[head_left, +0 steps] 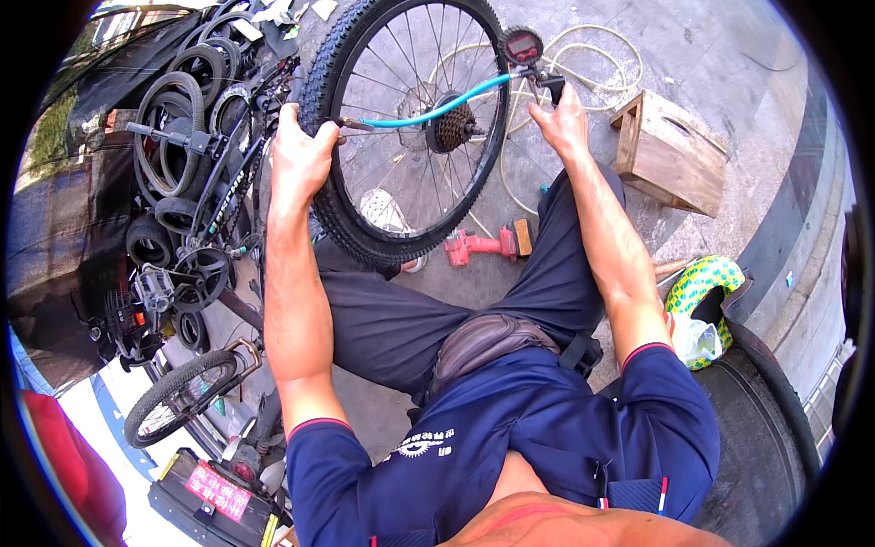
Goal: The person fits a tire onto a bicycle wheel rim by hand and then inflates it using an air hose and a pressure gauge.
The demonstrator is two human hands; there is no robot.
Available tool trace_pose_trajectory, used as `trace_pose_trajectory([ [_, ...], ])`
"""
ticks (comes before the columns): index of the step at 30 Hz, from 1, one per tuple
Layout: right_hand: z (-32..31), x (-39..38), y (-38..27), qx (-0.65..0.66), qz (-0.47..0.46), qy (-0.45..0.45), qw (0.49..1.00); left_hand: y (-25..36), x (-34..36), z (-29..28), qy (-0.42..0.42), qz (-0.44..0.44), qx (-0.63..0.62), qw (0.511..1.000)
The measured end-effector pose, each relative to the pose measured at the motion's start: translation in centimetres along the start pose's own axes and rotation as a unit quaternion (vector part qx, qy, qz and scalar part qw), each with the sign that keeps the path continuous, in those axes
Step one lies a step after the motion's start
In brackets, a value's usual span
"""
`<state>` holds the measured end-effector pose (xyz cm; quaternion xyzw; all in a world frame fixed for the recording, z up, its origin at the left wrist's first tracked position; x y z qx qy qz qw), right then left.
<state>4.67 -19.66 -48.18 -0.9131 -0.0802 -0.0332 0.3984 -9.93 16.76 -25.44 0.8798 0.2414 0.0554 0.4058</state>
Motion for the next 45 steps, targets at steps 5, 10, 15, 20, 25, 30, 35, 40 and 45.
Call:
trace_pose_trajectory([
  [5,0.8,-1.2,-1.6,0.003,0.036,0.041,0.999,0.4,-0.8,-0.1,-0.006,-0.022,-0.026,0.999],
  [10,1.2,-1.7,-1.0,-0.009,0.043,0.033,0.998,0.2,-0.8,-0.2,-0.016,-0.018,-0.024,0.999],
  [15,1.4,-1.8,-0.6,-0.010,0.031,0.047,0.998,0.9,-1.5,0.0,-0.033,-0.025,-0.037,0.998],
  [20,1.1,-2.1,-0.9,-0.010,0.024,0.049,0.998,1.5,-1.9,0.2,-0.040,-0.016,-0.025,0.999],
  [25,0.9,-2.1,-1.0,-0.019,0.015,0.083,0.996,0.6,-1.8,-0.7,-0.097,-0.113,-0.166,0.975],
  [30,0.4,-2.3,-2.1,0.003,-0.020,0.131,0.991,0.0,-1.8,0.0,-0.198,-0.192,-0.254,0.927],
  [35,-0.6,-2.8,-3.6,0.013,-0.024,0.151,0.988,-0.6,-2.1,-0.4,-0.205,-0.208,-0.287,0.912],
  [40,0.4,-2.5,-2.9,0.001,-0.011,0.135,0.991,-1.0,-2.3,-0.5,-0.194,-0.214,-0.302,0.908],
  [45,2.6,-2.1,-1.9,-0.009,0.004,0.061,0.998,-1.2,-2.6,-0.3,-0.194,-0.225,-0.317,0.901],
])
Point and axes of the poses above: each hand's wrist, its own x-axis towards the middle knuckle, its own z-axis out of the palm, y = z × x, the point moved 3 cm from there along x, towards the middle knuckle, and after that the axes turned 3 degrees about -z, right-handed, at the moved point
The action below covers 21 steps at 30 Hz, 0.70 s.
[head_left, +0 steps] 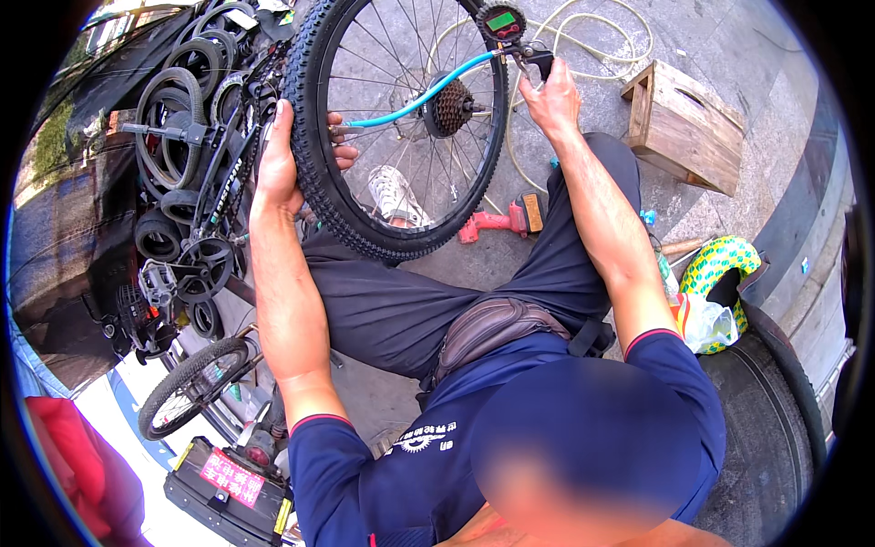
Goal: The person fits a tire onto a bicycle wheel rim by hand and then inflates it using an air hose and a pressure gauge.
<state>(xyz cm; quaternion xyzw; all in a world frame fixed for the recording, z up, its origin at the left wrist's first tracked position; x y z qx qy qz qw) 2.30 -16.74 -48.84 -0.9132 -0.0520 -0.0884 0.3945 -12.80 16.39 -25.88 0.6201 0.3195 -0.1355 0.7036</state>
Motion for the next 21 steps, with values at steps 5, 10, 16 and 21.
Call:
trace_pose_trajectory([
  [5,0.4,0.1,-0.7,0.007,0.016,-0.014,1.000,-0.3,-0.8,0.4,0.025,-0.010,-0.009,1.000],
  [10,1.2,0.5,0.0,0.010,0.018,-0.019,1.000,-0.8,-1.1,0.3,0.020,0.003,-0.003,1.000],
  [16,1.2,0.2,-0.3,0.009,0.027,-0.017,0.999,-0.7,-1.6,0.9,0.046,0.009,0.017,0.999],
  [21,1.0,0.7,0.1,0.028,0.041,-0.048,0.998,-0.2,-1.9,1.6,0.044,0.015,0.029,0.998],
])
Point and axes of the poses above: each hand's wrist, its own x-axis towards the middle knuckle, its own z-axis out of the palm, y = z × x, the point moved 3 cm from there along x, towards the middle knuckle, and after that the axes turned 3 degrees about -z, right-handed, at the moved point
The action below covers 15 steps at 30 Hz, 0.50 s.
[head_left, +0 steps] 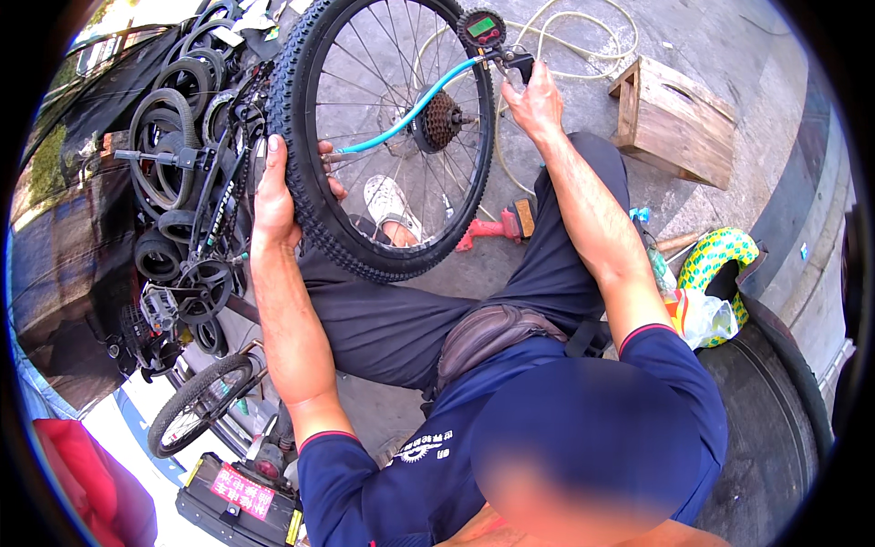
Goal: The person fits a tire onto a bicycle wheel rim by hand and then inflates it using an air hose and a pressure gauge.
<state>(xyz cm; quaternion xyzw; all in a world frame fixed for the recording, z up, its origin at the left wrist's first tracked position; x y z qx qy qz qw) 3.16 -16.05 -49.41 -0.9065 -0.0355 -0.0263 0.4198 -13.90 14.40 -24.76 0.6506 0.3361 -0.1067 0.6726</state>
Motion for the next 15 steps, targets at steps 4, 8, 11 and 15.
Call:
trace_pose_trajectory([
  [4,0.6,-0.3,1.4,-0.019,-0.005,-0.008,1.000,0.3,-0.2,1.0,0.006,0.009,-0.009,1.000],
  [8,1.5,1.2,5.1,0.039,0.124,-0.156,0.979,0.5,-0.1,2.4,-0.002,0.027,0.003,1.000],
  [11,0.8,0.5,4.2,0.042,0.046,-0.101,0.993,0.5,-0.4,3.5,-0.016,0.049,0.043,0.998],
  [15,-3.6,-2.2,-8.1,0.250,-0.175,-0.057,0.951,0.7,-1.5,4.3,-0.035,0.073,0.071,0.994],
])
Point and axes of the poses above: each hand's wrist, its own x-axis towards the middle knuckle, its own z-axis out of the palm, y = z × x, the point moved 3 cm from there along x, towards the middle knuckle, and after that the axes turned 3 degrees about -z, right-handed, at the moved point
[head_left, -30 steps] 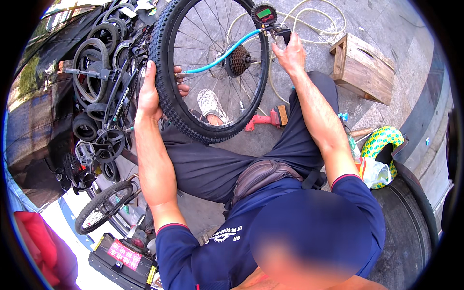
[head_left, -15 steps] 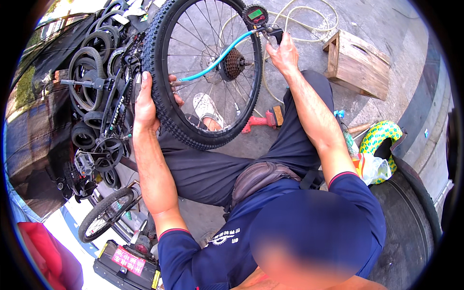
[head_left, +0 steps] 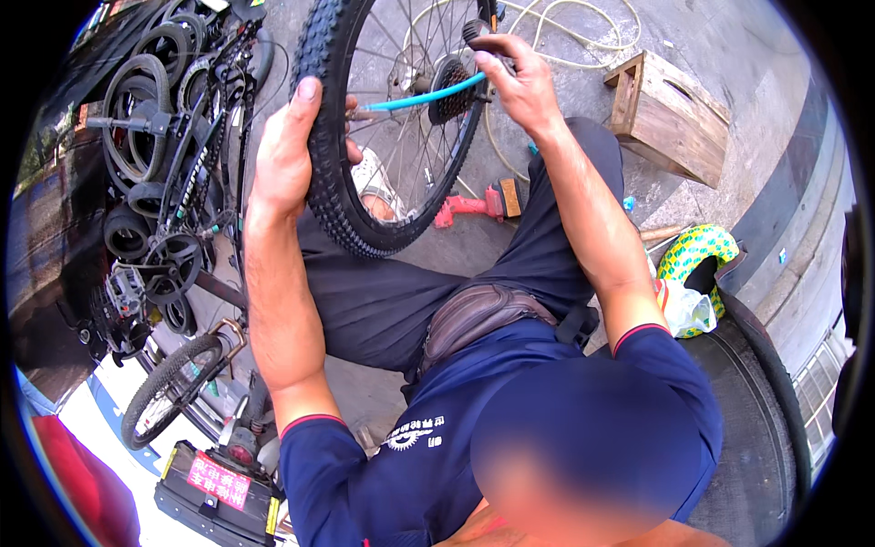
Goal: The person fits a tire onto a bicycle wheel rim by hand and then inflates it using an air hose and a pressure gauge.
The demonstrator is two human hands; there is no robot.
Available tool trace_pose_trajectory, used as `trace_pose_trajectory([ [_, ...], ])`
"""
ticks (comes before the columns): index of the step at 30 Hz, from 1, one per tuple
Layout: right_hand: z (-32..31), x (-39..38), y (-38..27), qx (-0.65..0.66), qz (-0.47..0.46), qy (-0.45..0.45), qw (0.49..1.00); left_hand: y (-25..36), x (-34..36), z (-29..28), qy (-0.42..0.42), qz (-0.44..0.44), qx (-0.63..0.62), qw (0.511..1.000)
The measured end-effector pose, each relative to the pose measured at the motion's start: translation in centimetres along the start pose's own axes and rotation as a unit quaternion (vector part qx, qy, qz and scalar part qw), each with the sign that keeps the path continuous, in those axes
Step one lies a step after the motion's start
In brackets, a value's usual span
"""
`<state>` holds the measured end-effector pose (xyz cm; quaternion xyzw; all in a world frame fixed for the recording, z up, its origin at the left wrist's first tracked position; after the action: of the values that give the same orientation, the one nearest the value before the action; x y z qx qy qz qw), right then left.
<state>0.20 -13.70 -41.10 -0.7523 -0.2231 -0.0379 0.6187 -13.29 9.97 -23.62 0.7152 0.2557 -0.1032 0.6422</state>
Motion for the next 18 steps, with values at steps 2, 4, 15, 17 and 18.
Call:
trace_pose_trajectory([
  [2,1.6,0.2,-7.3,0.097,0.008,-0.168,0.981,0.4,-0.2,0.1,-0.007,0.005,0.017,1.000],
  [4,3.9,0.3,-10.2,0.087,-0.142,-0.248,0.954,0.4,-0.1,0.2,-0.006,0.015,0.030,0.999],
  [15,7.2,1.0,-7.6,0.260,0.057,-0.345,0.900,-0.3,0.2,-0.7,0.021,0.051,0.043,0.998],
  [17,7.5,0.8,-7.6,0.265,0.075,-0.335,0.901,-0.3,0.0,-0.7,0.023,0.059,0.047,0.997],
  [18,7.7,0.7,-7.7,0.268,0.084,-0.330,0.901,-0.3,-0.1,-0.7,0.025,0.064,0.050,0.996],
])
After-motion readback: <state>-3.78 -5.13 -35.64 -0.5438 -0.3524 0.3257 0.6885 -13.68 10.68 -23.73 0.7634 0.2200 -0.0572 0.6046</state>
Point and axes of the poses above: each hand's wrist, its own x-axis towards the middle knuckle, its own z-axis out of the palm, y = z × x, the point moved 3 cm from there along x, towards the middle knuckle, and after that the axes turned 3 degrees about -z, right-handed, at the moved point
